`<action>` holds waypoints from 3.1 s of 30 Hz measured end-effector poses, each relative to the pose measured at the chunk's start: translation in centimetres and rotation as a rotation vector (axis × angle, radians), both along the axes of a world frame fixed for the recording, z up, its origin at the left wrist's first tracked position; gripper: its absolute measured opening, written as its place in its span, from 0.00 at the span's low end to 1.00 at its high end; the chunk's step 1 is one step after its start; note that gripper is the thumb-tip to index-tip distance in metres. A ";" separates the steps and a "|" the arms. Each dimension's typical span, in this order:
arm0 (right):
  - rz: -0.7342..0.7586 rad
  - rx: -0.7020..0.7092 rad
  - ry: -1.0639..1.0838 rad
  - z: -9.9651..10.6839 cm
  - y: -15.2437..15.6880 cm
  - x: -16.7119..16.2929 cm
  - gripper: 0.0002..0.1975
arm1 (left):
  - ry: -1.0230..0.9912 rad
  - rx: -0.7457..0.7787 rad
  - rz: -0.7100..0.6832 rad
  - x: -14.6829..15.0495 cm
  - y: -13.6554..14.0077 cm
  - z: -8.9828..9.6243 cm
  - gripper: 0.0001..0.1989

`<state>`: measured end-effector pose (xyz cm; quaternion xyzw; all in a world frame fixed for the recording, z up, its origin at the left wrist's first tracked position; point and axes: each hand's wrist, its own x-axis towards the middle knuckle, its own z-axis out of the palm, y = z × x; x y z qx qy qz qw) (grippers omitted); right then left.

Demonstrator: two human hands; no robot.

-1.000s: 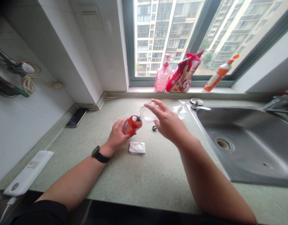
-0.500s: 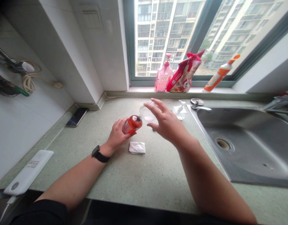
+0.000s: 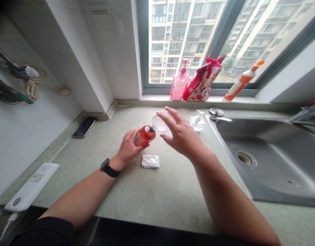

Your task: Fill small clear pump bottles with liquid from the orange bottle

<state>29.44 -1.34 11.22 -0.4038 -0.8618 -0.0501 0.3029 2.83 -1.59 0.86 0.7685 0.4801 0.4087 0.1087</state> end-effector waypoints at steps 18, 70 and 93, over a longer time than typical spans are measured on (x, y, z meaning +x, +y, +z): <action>0.007 0.023 0.094 -0.2 0.1 -0.4 0.51 | -0.021 0.029 0.002 0.0 0.1 -0.3 0.40; 0.053 0.112 0.097 0.3 -1.1 -2.0 0.50 | -0.119 -0.007 -0.030 0.6 -0.5 -0.3 0.42; 0.084 0.145 0.057 0.2 -1.4 -2.6 0.52 | -0.205 -0.090 -0.062 1.0 -1.0 0.0 0.37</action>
